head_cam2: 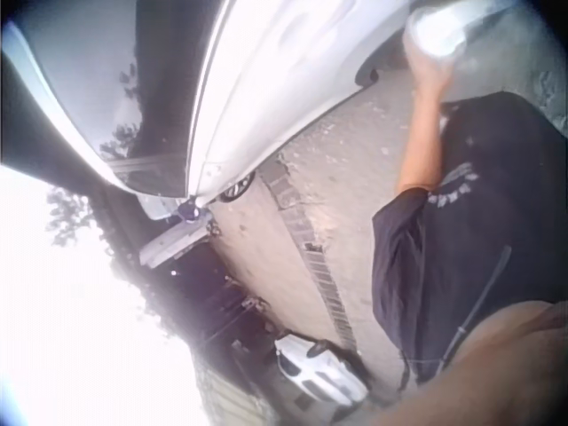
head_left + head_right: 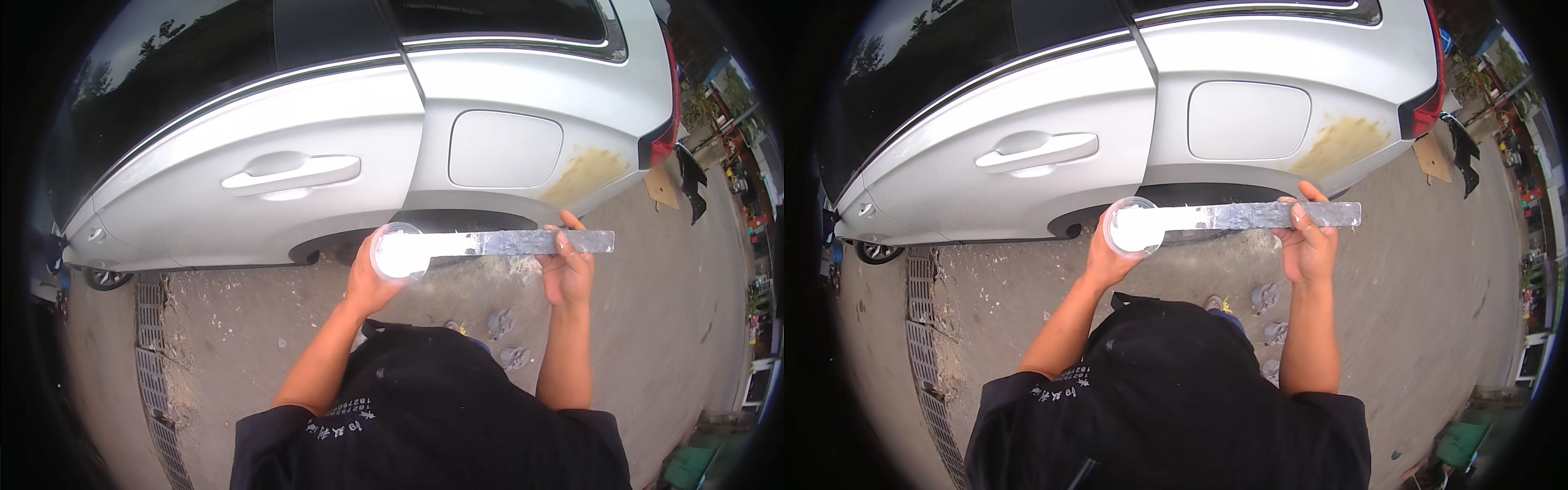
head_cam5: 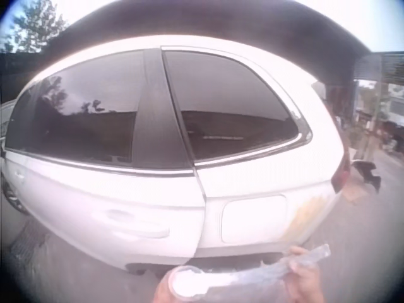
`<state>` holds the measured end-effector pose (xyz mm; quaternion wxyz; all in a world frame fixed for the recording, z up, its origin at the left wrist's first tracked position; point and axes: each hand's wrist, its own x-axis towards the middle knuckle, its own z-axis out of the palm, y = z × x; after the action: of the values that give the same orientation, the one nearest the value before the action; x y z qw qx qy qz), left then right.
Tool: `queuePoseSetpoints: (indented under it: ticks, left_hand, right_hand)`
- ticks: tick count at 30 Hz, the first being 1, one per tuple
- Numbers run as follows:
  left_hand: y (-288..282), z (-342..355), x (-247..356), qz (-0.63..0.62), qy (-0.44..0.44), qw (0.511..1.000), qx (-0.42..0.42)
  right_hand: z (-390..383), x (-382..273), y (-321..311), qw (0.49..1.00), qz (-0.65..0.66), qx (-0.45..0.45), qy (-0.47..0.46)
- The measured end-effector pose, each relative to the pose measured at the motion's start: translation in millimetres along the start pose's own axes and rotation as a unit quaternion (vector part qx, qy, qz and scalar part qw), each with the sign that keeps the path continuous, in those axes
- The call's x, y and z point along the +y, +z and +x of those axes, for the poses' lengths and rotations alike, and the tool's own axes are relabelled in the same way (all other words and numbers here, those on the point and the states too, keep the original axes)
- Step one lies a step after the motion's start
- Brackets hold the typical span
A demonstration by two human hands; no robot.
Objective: The person scoops white body filler from a container using a metal spatula and applies it to a discolored area on the rear side panel of a silver car. They repeatedly load the spatula and smooth the filler over the affected surface.
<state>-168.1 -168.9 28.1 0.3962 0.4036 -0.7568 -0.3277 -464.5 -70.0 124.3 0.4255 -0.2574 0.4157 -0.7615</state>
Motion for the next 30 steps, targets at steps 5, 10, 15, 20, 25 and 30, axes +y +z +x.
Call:
queuePoseSetpoints:
  ticks: [5, 10, 15, 20, 25, 30]
  left_hand:
    - [-4, 0, 0, -0.053, -0.052, 0.997, 0.004]
    - [2, 0, -7, -0.092, -0.081, 0.992, 0.01]
    - [11, -10, -16, -0.124, -0.102, 0.987, 0.019]
    - [13, -14, -13, -0.153, -0.133, 0.979, 0.021]
    - [16, -10, -21, -0.164, -0.161, 0.973, 0.035]
    - [19, -10, -27, -0.156, -0.157, 0.973, 0.06]
  right_hand:
    - [10, 11, -5, 0.999, 0.031, -0.023, 0.001]
    - [17, 17, -6, 0.998, 0.036, -0.044, -0.002]
    - [25, 27, -15, 0.996, 0.036, -0.077, 0.011]
    - [33, 35, -24, 0.992, 0.025, -0.118, 0.024]
    - [43, 48, -24, 0.993, 0.032, -0.109, 0.031]
    - [50, 61, -32, 0.99, 0.031, -0.127, 0.045]
